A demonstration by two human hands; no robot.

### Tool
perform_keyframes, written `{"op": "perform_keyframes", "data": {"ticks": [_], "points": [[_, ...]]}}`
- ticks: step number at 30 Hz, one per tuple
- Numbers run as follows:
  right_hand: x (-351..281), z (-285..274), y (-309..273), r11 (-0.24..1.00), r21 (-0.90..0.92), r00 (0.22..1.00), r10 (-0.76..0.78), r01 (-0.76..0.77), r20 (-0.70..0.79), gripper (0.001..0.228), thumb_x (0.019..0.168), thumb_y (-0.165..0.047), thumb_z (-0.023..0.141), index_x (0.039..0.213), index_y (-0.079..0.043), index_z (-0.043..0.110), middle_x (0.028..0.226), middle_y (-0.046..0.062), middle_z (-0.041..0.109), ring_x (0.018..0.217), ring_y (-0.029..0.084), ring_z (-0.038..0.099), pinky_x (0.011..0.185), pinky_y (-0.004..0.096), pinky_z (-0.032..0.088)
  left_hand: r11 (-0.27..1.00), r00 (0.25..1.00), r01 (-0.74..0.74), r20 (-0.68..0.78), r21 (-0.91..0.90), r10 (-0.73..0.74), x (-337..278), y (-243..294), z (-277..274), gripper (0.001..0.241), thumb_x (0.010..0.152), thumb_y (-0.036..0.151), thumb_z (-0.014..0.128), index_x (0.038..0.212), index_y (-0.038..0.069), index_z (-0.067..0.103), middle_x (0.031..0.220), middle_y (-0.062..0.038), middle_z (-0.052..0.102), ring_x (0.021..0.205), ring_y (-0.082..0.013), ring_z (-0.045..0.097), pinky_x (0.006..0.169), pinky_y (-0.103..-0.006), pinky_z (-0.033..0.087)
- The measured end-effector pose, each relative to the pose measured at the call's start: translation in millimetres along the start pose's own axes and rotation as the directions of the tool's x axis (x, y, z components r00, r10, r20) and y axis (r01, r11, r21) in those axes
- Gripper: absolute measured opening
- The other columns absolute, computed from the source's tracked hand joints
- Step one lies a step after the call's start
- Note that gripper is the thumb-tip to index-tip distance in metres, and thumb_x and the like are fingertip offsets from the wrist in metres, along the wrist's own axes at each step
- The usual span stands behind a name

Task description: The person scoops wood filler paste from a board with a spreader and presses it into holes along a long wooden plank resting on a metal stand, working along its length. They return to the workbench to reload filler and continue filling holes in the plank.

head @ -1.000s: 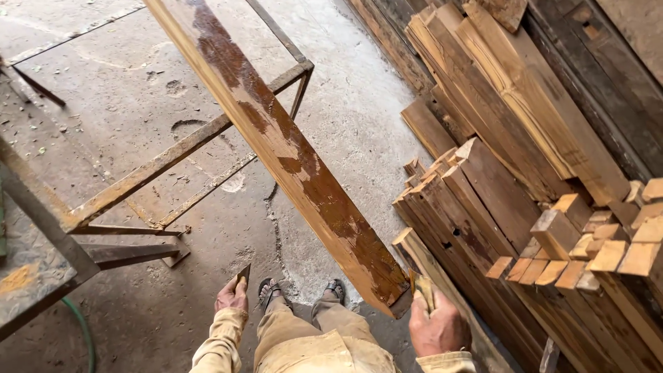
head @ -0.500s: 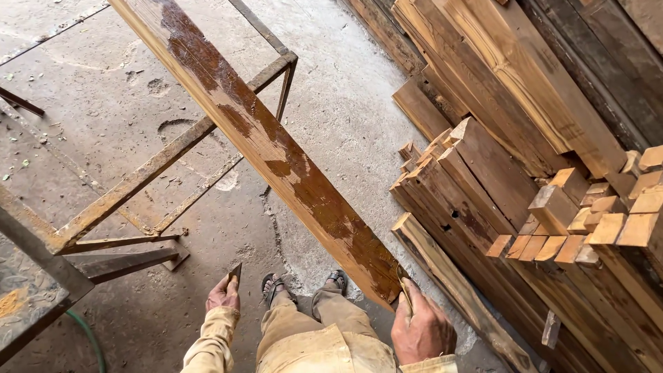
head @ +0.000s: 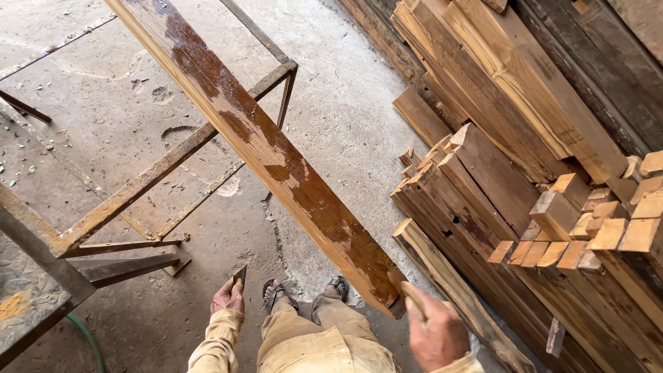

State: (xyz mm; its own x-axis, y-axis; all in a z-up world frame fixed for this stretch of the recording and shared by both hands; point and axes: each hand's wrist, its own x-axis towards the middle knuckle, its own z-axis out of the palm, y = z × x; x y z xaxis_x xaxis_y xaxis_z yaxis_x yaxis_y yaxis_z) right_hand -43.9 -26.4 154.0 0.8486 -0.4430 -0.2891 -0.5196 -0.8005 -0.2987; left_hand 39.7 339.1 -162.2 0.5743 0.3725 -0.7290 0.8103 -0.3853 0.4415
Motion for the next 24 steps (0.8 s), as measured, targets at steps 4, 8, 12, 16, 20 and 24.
{"op": "perform_keyframes", "data": {"ticks": [4,8,12,16,20,24], "points": [[7.7,-5.3,14.0,0.980,0.137,0.986,0.153,-0.142,-0.072,0.039,0.094,-0.027,0.059,0.128,-0.014,0.070,0.116,0.015,0.077,0.097,0.032,0.076,0.084,0.042,0.061,0.998,0.998,-0.057,-0.039,-0.022,0.056,5.3,-11.5,4.5,0.041,0.098,0.044,0.063,0.132,0.024,0.073,0.104,-0.012,0.080,0.093,-0.0255,0.074,0.085,-0.0377,0.054],[10.1,1.3,14.0,0.993,0.091,0.982,0.085,-0.071,-0.169,0.041,0.091,-0.029,0.063,0.126,-0.009,0.072,0.115,0.020,0.076,0.101,0.038,0.074,0.087,0.045,0.058,0.997,0.997,-0.059,-0.046,-0.048,0.057,11.1,-24.1,5.7,0.041,0.097,0.043,0.064,0.131,0.023,0.074,0.102,-0.013,0.080,0.093,-0.0261,0.075,0.086,-0.0370,0.054],[13.2,-4.5,-4.1,0.988,0.063,0.983,0.147,-0.141,-0.106,0.045,0.092,-0.031,0.060,0.129,-0.008,0.070,0.113,0.020,0.076,0.099,0.037,0.076,0.090,0.043,0.058,0.999,0.999,-0.013,-0.038,-0.039,0.012,2.7,-19.3,-0.8,0.040,0.097,0.043,0.063,0.132,0.025,0.074,0.106,-0.011,0.080,0.094,-0.0256,0.074,0.086,-0.0372,0.054],[16.6,-14.3,-17.2,0.976,0.024,0.976,0.216,-0.215,-0.038,0.047,0.092,-0.032,0.060,0.132,-0.007,0.067,0.111,0.021,0.076,0.098,0.037,0.075,0.089,0.044,0.058,0.998,0.997,-0.044,-0.072,-0.049,0.040,8.8,-23.9,3.0,0.041,0.096,0.042,0.065,0.131,0.024,0.073,0.109,-0.009,0.079,0.095,-0.0234,0.073,0.086,-0.0359,0.053],[23.1,6.3,6.0,0.973,0.012,0.973,0.232,-0.232,-0.007,0.049,0.094,-0.031,0.058,0.136,-0.006,0.064,0.111,0.020,0.077,0.096,0.034,0.077,0.088,0.043,0.060,0.999,0.999,0.038,-0.027,-0.029,-0.039,-0.5,-10.6,-0.5,0.040,0.097,0.042,0.063,0.133,0.027,0.073,0.106,-0.011,0.080,0.093,-0.0255,0.074,0.085,-0.0374,0.054],[21.1,8.2,-5.6,0.962,-0.026,0.962,0.273,-0.272,0.029,0.050,0.096,-0.032,0.058,0.140,-0.009,0.062,0.108,0.017,0.079,0.093,0.031,0.080,0.088,0.040,0.062,0.999,0.998,0.016,-0.066,-0.046,-0.019,-12.3,6.1,-7.9,0.040,0.097,0.043,0.064,0.132,0.027,0.073,0.104,-0.008,0.079,0.087,-0.0234,0.072,0.081,-0.0367,0.054]]}}
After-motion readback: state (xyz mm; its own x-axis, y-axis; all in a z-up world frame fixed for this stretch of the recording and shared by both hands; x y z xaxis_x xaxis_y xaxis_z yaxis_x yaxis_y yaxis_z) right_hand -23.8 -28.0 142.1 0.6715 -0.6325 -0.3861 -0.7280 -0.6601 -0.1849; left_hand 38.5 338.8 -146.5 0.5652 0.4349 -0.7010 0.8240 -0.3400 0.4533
